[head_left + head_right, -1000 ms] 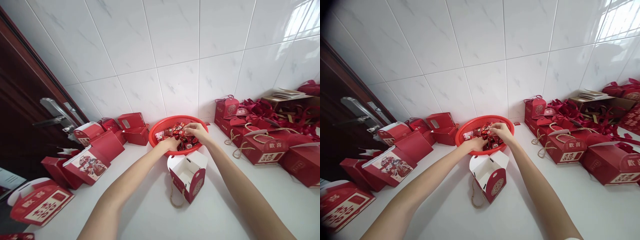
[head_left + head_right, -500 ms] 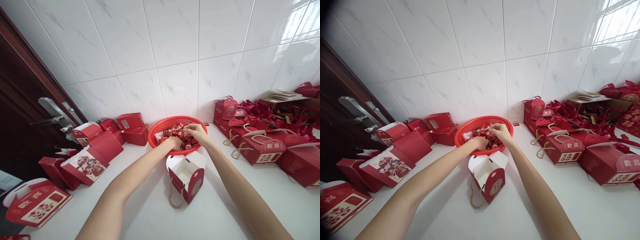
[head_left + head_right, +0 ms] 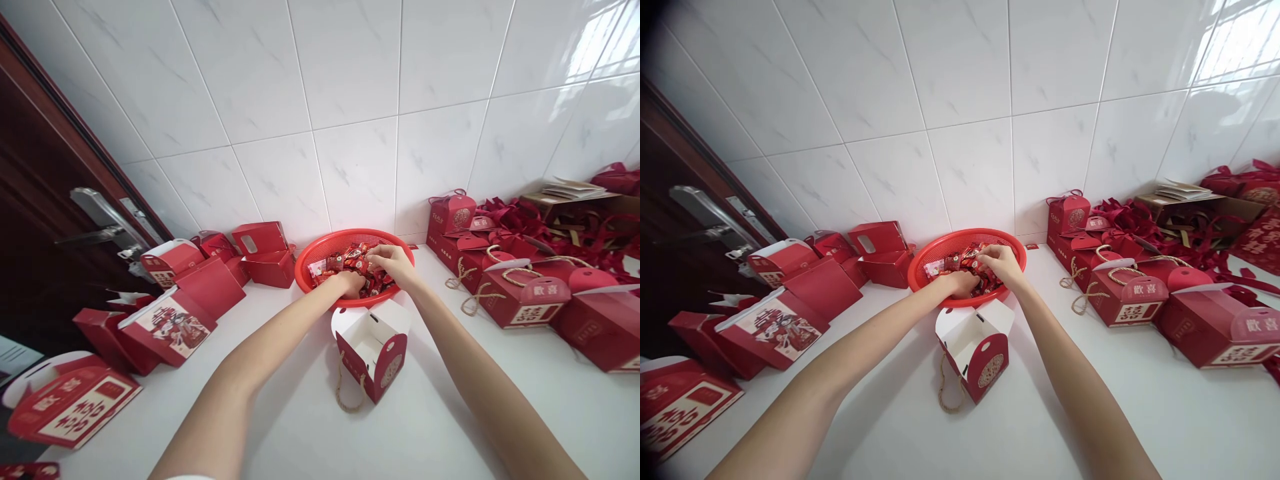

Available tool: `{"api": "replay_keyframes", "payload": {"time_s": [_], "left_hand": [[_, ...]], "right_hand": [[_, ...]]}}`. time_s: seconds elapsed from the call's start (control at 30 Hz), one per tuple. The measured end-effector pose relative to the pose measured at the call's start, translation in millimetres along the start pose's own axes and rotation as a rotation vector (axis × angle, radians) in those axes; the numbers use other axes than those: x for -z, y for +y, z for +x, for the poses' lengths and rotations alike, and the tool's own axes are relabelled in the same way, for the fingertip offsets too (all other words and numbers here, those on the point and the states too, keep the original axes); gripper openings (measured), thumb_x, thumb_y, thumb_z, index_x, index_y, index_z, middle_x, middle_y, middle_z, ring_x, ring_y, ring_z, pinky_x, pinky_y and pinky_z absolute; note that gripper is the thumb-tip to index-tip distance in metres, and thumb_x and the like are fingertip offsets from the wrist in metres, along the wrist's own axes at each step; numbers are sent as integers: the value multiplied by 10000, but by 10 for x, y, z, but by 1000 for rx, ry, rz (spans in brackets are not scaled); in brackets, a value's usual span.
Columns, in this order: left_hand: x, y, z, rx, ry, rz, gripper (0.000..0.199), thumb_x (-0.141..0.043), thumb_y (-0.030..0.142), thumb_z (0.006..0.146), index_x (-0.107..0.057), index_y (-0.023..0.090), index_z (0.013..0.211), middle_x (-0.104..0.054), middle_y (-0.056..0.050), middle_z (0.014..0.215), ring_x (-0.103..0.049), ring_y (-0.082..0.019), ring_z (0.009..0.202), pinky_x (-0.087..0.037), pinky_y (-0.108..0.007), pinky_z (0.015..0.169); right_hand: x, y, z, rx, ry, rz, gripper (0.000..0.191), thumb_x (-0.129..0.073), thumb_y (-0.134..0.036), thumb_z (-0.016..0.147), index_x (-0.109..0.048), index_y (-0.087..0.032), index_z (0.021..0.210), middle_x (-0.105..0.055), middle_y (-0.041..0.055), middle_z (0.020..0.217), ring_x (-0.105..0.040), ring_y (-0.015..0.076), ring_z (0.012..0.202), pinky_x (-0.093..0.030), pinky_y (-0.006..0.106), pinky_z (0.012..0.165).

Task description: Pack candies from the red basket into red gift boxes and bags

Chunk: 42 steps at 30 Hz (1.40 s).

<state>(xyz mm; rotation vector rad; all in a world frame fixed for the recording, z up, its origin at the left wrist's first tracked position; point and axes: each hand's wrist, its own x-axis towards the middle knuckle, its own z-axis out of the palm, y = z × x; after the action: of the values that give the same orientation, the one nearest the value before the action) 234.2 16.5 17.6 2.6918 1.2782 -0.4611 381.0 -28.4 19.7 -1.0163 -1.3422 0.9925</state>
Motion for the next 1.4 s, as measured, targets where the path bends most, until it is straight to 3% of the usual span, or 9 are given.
{"api": "replay_keyframes", "payload": {"time_s": [0.23,0.43,0.53,0.73,0.9,1.0,1.2,1.3,1.4], "left_hand": [[74,59,-79,30,-84,21,431,-707,239,714,-689,129,1131,-694,-222,1203,-672,-372,1088,-530,-401,891],[118,34,-179,-16,-64,-55,511,-650,157,728,-628,144,1238,-696,-157,1209,-687,-316,1043,-543,-340,836],[114,23,-199,-56,10,-184,517,-649,140,716,-639,157,1233,-714,-113,1161,-684,-293,1037,-545,-316,826],[111,-89,-194,-64,126,-599,506,-671,83,619,-697,176,1115,-740,-46,925,-698,-249,834,-555,-315,697],[127,-242,-258,-157,460,-954,493,-657,42,577,-675,159,1056,-713,-60,1133,-665,-221,1026,-548,-310,873],[135,-286,-300,-173,569,-1077,499,-687,95,608,-654,166,1100,-690,-62,1203,-649,-220,1080,-541,-325,910],[125,-302,-311,-200,666,-1220,563,-784,247,626,-669,182,1174,-672,-83,1263,-608,-259,1181,-516,-369,975],[128,-289,-314,-243,629,-1259,598,-814,291,625,-682,180,1197,-665,-91,1290,-616,-266,1168,-518,-370,972],[130,-274,-314,-241,610,-1327,510,-763,388,723,-696,172,1180,-684,-94,1256,-645,-250,1103,-538,-356,923]], "right_hand": [[2,36,23,11,3,11,170,-732,-339,677,-669,-189,725,-710,32,759,-667,172,659,-573,318,692],[-2,25,15,32,30,38,198,-734,-378,655,-653,-200,689,-708,32,747,-658,177,677,-580,321,686],[-11,30,19,43,37,35,184,-721,-368,652,-649,-203,689,-700,27,726,-648,172,659,-570,317,668],[-9,42,19,45,131,9,157,-661,-353,666,-641,-201,699,-695,30,741,-653,180,694,-559,329,703],[-5,28,9,62,198,-16,175,-651,-334,691,-654,-201,806,-733,54,878,-682,215,848,-559,334,756],[-11,23,13,35,185,-19,228,-679,-357,720,-647,-204,887,-739,57,923,-691,224,911,-562,351,808],[24,20,18,7,-39,37,534,-837,-314,611,-632,-213,1094,-707,68,1047,-685,221,909,-586,338,723],[43,7,7,0,-65,55,507,-821,-262,593,-643,-208,1064,-698,41,945,-673,189,790,-583,329,682],[43,-7,-8,30,-32,79,458,-786,-213,588,-643,-211,1023,-696,19,884,-660,170,746,-573,316,685]]}}
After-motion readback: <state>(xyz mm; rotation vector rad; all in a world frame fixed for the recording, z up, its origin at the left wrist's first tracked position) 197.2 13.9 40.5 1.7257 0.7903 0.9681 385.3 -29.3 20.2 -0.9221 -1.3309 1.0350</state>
